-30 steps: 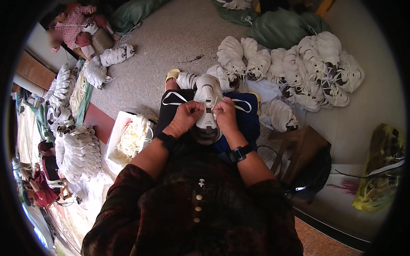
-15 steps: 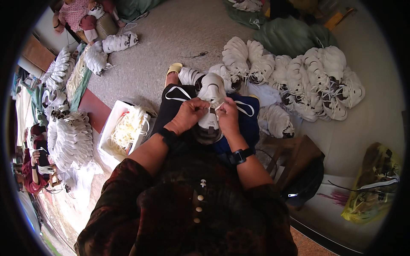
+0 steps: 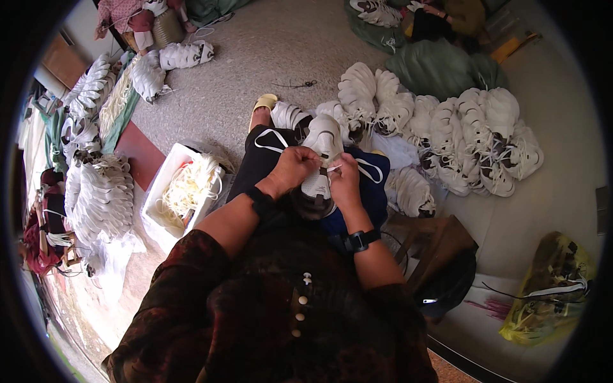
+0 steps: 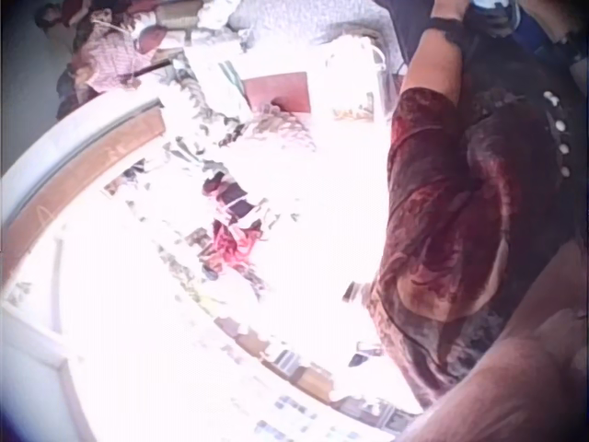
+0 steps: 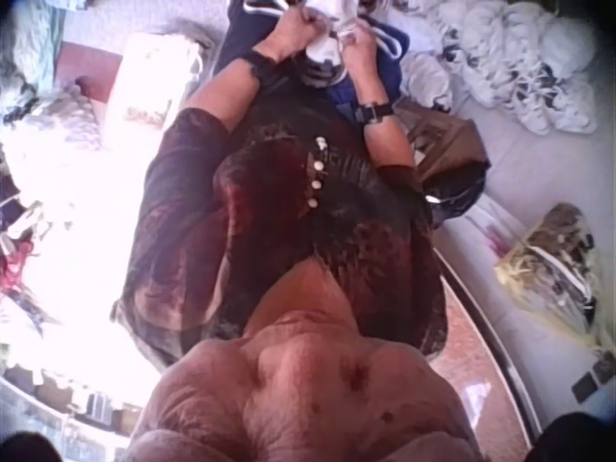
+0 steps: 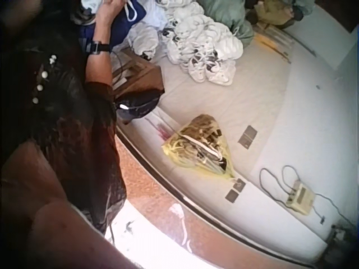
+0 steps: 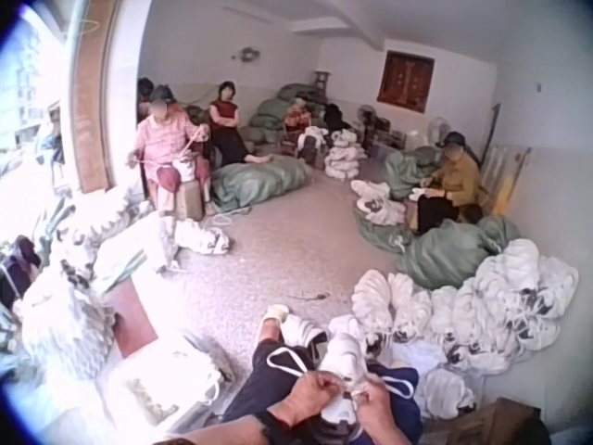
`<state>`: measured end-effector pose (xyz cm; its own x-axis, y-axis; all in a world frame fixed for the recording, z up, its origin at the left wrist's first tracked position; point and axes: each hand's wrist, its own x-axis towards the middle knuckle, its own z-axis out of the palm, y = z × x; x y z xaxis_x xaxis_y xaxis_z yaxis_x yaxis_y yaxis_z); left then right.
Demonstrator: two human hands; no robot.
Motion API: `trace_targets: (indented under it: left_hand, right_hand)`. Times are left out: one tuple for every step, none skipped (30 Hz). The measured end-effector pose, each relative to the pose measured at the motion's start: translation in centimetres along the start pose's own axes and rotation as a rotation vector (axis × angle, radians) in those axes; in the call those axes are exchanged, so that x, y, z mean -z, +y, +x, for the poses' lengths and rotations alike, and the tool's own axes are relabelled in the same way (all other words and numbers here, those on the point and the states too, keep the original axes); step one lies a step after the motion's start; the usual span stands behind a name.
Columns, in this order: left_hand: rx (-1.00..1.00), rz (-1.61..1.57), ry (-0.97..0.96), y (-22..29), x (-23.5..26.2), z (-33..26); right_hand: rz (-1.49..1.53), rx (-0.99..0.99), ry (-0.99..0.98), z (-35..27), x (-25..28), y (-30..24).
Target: Lacing white athletic shoes.
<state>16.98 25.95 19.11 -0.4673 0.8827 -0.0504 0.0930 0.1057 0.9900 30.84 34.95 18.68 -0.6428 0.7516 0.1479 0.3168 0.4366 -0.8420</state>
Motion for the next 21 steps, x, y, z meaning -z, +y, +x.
trace_targets:
  left_hand:
    - [0.059, -0.061, -0.004, 0.1, 0.1, -0.1]
    - [0.12, -0.123, -0.015, 0.4, 0.2, -0.3]
    - [0.122, -0.126, -0.015, 0.6, 0.2, -0.3]
    - [0.079, -0.169, -0.038, 0.7, 0.2, -0.3]
    - [0.037, -0.211, -0.057, 0.6, 0.3, -0.3]
    - [0.038, -0.214, -0.053, 0.4, 0.3, -0.2]
    - [-0.005, -0.178, -0.036, 0.2, 0.2, -0.1]
    - [-0.048, -0.141, -0.021, 0.2, 0.1, 0.0]
    - [-0.048, -0.144, -0.019, 0.1, 0.0, 0.1]
    - [-0.064, -0.098, 0.008, 0.1, -0.1, 0.1]
    - [-0.081, -0.052, 0.033, 0.2, -0.1, 0.1]
    - [-0.083, -0.052, 0.033, 0.3, -0.2, 0.1]
    - [-0.095, -0.03, 0.04, 0.3, -0.2, 0.1]
    - [-0.108, -0.006, 0.046, 0.5, -0.2, 0.0]
    - [-0.11, -0.005, 0.045, 0.6, -0.1, -0.1]
    - [-0.078, -0.034, 0.015, 0.7, 0.1, -0.2]
    - [-0.045, -0.064, -0.013, 0.7, 0.3, -0.4]
    - [-0.046, -0.063, -0.012, 0.7, 0.6, -0.6]
    - [-0.058, -0.1, -0.026, 0.6, 0.8, -0.9]
    - [-0.069, -0.136, -0.04, 0.5, 0.9, -1.1]
    - [-0.068, -0.136, -0.039, 0.5, 1.0, -1.2]
  right_hand:
    - [-0.029, 0.006, -0.01, 0.1, 0.0, -0.1]
    - [-0.032, 0.005, -0.012, 0.1, 0.1, -0.1]
    - [-0.03, 0.019, -0.017, 0.2, 0.2, -0.2]
    - [-0.028, 0.033, -0.022, 0.2, 0.3, -0.2]
    - [-0.029, 0.034, -0.027, 0.2, 0.3, -0.5]
    - [-0.001, 0.012, -0.034, 0.2, 0.3, -0.7]
    - [0.027, -0.009, -0.041, 0.2, 0.4, -1.0]
    - [0.025, -0.009, -0.043, 0.2, 0.5, -1.3]
    - [0.105, -0.048, -0.054, 0.2, 0.7, -1.6]
    - [0.186, -0.088, -0.065, 0.2, 0.7, -1.7]
    - [0.185, -0.087, -0.065, 0.2, 0.8, -1.6]
    - [0.19, -0.097, -0.054, 0.2, 0.7, -1.5]
    - [0.196, -0.106, -0.044, 0.2, 0.7, -1.3]
    - [0.197, -0.104, -0.043, 0.2, 0.6, -1.0]
    - [0.114, -0.062, -0.023, 0.1, 0.4, -0.7]
    - [0.031, -0.019, -0.002, 0.0, 0.4, -0.3]
    - [0.031, -0.018, -0.002, -0.1, 0.4, -0.5]
    - [0.022, -0.013, 0.008, -0.4, 0.5, -0.6]
    - [0.012, -0.01, 0.019, -0.6, 0.5, -0.7]
    - [0.013, -0.009, 0.018, -0.7, 0.6, -1.1]
    - [-0.032, 0.022, 0.016, -0.8, 0.7, -1.5]
